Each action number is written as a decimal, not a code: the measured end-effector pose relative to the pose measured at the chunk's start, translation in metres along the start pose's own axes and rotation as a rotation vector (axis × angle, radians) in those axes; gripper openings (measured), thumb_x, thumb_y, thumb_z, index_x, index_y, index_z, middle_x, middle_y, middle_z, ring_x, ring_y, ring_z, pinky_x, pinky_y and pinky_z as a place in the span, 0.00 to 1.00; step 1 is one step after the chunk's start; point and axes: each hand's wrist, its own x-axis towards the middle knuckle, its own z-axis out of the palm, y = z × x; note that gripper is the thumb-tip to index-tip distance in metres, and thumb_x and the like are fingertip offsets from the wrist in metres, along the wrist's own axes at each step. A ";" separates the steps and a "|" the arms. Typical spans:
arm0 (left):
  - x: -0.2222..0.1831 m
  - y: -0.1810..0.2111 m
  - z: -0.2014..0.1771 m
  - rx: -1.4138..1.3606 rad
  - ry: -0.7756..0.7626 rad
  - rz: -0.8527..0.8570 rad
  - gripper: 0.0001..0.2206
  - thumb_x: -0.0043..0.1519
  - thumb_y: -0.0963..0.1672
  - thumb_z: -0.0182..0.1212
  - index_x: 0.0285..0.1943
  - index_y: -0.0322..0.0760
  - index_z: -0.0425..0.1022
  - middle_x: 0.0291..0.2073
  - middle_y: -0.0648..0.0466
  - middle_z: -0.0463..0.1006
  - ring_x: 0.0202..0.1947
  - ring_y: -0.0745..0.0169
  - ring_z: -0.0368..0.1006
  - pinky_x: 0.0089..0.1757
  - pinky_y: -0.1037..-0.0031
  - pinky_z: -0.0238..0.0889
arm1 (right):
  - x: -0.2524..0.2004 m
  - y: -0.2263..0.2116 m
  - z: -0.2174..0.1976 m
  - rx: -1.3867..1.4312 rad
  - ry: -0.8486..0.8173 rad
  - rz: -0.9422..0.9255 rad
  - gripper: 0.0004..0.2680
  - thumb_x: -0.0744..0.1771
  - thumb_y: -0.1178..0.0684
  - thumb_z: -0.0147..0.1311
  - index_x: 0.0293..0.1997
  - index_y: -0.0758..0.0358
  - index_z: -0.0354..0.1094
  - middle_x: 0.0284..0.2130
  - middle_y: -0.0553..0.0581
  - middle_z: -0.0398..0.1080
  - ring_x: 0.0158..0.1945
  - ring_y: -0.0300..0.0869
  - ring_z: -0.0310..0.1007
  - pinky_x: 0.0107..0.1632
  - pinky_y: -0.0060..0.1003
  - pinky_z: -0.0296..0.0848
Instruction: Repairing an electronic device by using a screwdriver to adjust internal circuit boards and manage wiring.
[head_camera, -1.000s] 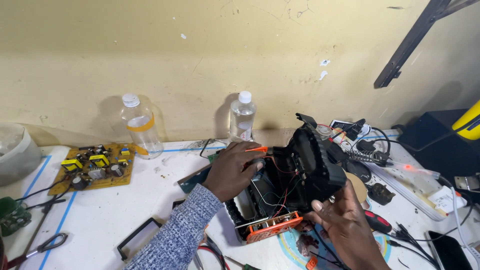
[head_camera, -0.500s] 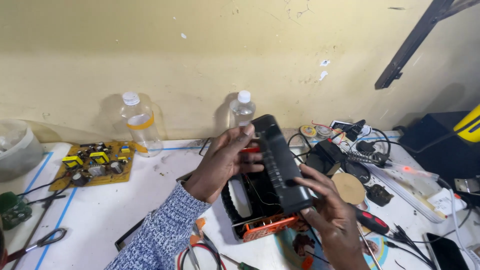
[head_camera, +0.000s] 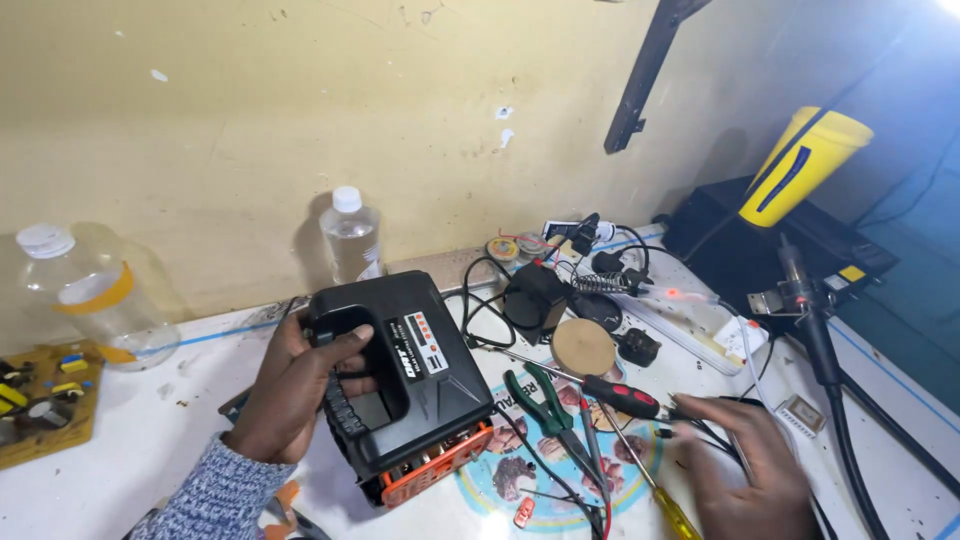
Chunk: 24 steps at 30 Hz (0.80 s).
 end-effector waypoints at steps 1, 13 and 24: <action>-0.001 0.003 0.001 -0.001 -0.003 -0.004 0.19 0.61 0.39 0.61 0.60 0.40 0.63 0.51 0.46 0.77 0.41 0.44 0.75 0.38 0.53 0.73 | -0.005 0.027 -0.007 -0.004 -0.001 0.001 0.09 0.64 0.55 0.60 0.47 0.59 0.80 0.42 0.55 0.78 0.48 0.44 0.76 0.52 0.38 0.69; 0.007 -0.005 -0.012 0.046 -0.063 -0.006 0.21 0.62 0.39 0.59 0.65 0.40 0.64 0.41 0.34 0.78 0.36 0.39 0.75 0.40 0.50 0.75 | 0.026 0.162 -0.013 -0.572 -0.363 0.755 0.38 0.57 0.27 0.66 0.71 0.54 0.60 0.66 0.60 0.67 0.70 0.56 0.62 0.72 0.52 0.58; 0.021 -0.019 -0.022 -0.014 -0.091 0.018 0.19 0.62 0.38 0.61 0.62 0.37 0.65 0.39 0.37 0.77 0.34 0.42 0.76 0.37 0.52 0.76 | 0.027 0.130 -0.015 -0.298 -0.119 0.751 0.34 0.56 0.45 0.77 0.66 0.69 0.64 0.60 0.71 0.72 0.61 0.60 0.70 0.60 0.57 0.69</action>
